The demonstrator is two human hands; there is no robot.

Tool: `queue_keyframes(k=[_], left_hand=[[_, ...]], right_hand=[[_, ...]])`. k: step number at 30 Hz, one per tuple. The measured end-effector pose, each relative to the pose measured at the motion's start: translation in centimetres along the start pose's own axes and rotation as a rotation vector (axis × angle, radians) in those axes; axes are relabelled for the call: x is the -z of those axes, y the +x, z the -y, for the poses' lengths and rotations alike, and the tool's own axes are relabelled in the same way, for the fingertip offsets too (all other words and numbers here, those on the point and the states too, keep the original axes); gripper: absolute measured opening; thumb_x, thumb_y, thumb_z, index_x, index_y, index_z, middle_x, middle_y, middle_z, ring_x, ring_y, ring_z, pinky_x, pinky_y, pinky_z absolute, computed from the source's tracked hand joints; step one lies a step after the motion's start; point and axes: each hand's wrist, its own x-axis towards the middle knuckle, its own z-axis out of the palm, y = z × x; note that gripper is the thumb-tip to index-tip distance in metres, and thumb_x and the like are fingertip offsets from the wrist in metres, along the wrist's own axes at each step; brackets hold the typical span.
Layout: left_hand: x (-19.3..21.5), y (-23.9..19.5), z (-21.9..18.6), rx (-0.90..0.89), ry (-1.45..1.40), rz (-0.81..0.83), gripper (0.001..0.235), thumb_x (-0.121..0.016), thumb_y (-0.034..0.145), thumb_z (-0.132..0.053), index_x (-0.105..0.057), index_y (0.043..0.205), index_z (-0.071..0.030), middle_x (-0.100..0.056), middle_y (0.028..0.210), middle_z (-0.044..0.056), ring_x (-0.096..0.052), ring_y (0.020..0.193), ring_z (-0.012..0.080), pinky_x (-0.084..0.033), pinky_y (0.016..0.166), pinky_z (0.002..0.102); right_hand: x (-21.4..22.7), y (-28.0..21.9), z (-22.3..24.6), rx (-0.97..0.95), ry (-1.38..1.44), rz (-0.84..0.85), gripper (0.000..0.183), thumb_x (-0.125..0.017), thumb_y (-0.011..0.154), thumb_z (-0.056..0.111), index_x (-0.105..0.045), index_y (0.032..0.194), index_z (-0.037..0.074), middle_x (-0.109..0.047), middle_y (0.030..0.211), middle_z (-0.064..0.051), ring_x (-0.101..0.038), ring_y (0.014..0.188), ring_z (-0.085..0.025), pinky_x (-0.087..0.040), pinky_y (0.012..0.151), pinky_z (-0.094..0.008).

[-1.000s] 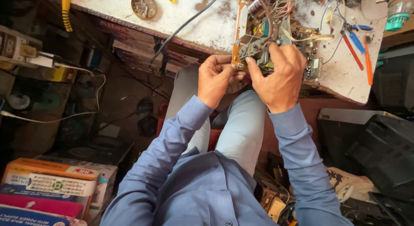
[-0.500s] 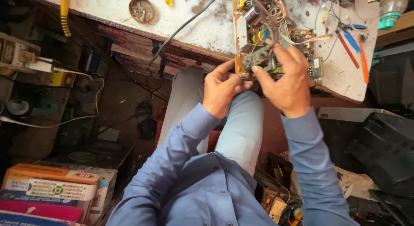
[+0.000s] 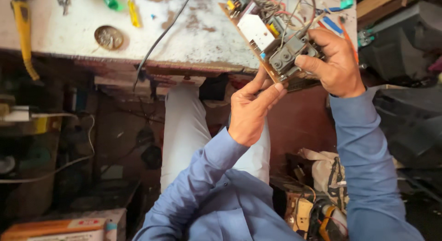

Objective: The person cleans a circuit board with a brush, inspects components using a magnifying glass, and manipulates small parts and wires on the board. The person also uses a screwdriver to adjust components on the board.

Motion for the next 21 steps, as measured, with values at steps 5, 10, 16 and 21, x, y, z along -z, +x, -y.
queue_keyframes(k=[5,10,16,21], left_hand=[[0.0,-0.6,0.0,0.034,0.033,0.018,0.059,-0.063,0.098,0.007,-0.050,0.154,-0.006,-0.068,0.129,0.009,-0.067,0.117,0.0178,-0.056,0.102,0.031],[0.8,-1.0,0.4,0.037,0.143,-0.022,0.061,-0.065,0.099,0.008,-0.050,0.157,-0.005,-0.068,0.122,0.012,-0.063,0.103,0.0163,-0.046,0.075,0.022],[0.9,-1.1,0.6,0.043,0.132,0.004,0.060,-0.065,0.099,0.006,-0.049,0.156,-0.007,-0.070,0.127,0.011,-0.068,0.112,0.0180,-0.050,0.081,0.022],[1.0,-1.1,0.9,0.031,0.091,0.021,0.059,-0.064,0.099,0.006,-0.049,0.154,-0.006,-0.069,0.130,0.009,-0.066,0.117,0.0170,-0.057,0.103,0.031]], right_hand=[[0.6,-0.5,-0.3,0.103,-0.178,0.005,0.039,-0.076,0.097,0.023,-0.064,0.122,-0.005,-0.059,0.109,-0.006,-0.055,0.101,-0.011,-0.047,0.092,-0.028],[0.6,-0.9,-0.6,0.105,-0.236,0.006,0.038,-0.077,0.095,0.019,-0.063,0.119,-0.006,-0.061,0.106,-0.010,-0.056,0.097,-0.014,-0.047,0.088,-0.029],[0.3,-1.4,-0.8,0.121,-0.175,-0.024,0.042,-0.078,0.095,0.018,-0.063,0.124,-0.008,-0.064,0.111,-0.011,-0.059,0.100,-0.016,-0.049,0.092,-0.031],[0.1,-1.3,-0.9,0.119,-0.178,-0.059,0.044,-0.080,0.092,0.018,-0.064,0.124,-0.007,-0.064,0.108,-0.013,-0.060,0.098,-0.018,-0.049,0.089,-0.031]])
